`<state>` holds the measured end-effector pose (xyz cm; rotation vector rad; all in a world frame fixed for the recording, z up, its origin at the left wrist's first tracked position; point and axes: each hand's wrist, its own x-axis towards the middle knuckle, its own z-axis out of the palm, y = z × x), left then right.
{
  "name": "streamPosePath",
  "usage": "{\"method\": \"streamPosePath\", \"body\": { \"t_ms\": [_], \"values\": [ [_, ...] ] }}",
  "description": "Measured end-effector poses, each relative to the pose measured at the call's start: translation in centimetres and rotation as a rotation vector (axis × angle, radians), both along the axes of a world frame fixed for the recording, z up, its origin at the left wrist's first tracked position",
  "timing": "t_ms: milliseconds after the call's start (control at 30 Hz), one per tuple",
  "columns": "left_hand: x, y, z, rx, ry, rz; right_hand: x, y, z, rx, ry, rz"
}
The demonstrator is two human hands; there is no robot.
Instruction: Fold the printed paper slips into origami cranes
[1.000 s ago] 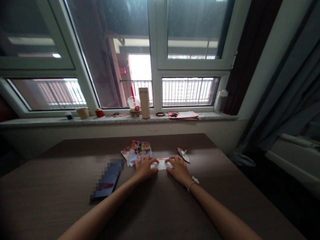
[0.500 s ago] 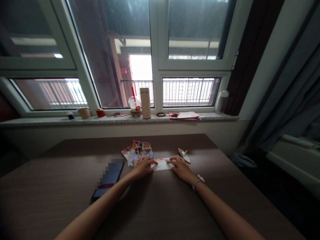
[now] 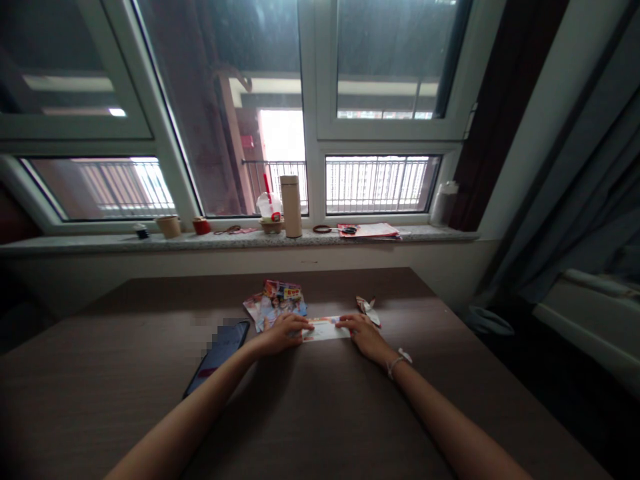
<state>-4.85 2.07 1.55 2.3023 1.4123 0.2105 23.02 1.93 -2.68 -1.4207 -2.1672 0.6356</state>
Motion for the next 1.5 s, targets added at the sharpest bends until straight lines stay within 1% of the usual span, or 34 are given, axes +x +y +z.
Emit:
{"method": "streamPosePath", "body": {
  "t_ms": [67,167,233,300,433,600,767,867,967,1033,1200,1500],
  "values": [
    [0.2,-0.2,0.0,0.026,0.008,0.015,-0.2,-0.2,0.1,0.018,0.005,-0.015],
    [0.9,-0.7,-0.1,0.079,0.007,0.09,-1.0,-0.9,0.3,0.083,0.019,-0.072],
    [1.6,-1.1,-0.3,0.096,0.011,0.149,-1.7,-1.3,0.5,0.122,0.008,-0.126],
    [2.5,-1.4,-0.5,0.149,0.01,0.198,-2.4,-1.8,0.7,0.151,-0.024,-0.171],
    [4.0,-1.9,-0.7,0.229,0.027,0.239,-3.3,-2.4,1.1,0.2,-0.067,-0.228],
    [4.4,-2.1,-0.8,0.252,0.01,0.184,-3.3,-2.5,1.0,0.238,-0.066,-0.215],
    [4.2,-2.1,-1.0,0.29,0.031,0.129,-3.1,-2.6,1.1,0.306,-0.066,-0.275],
    [4.2,-2.1,-1.2,0.272,0.019,0.071,-3.0,-2.7,1.3,0.293,-0.103,-0.274],
    [4.2,-2.2,-1.3,0.224,0.024,-0.019,-2.9,-2.6,1.2,0.281,-0.091,-0.248],
    [4.2,-2.3,-1.2,0.199,0.039,-0.052,-2.8,-2.4,1.1,0.28,-0.08,-0.246],
    [4.1,-2.3,-0.8,0.182,0.053,-0.045,-2.6,-2.2,1.1,0.26,-0.094,-0.29],
    [3.9,-2.1,-0.5,0.147,0.068,-0.049,-2.7,-2.7,1.5,0.233,-0.086,-0.302]
  ]
}}
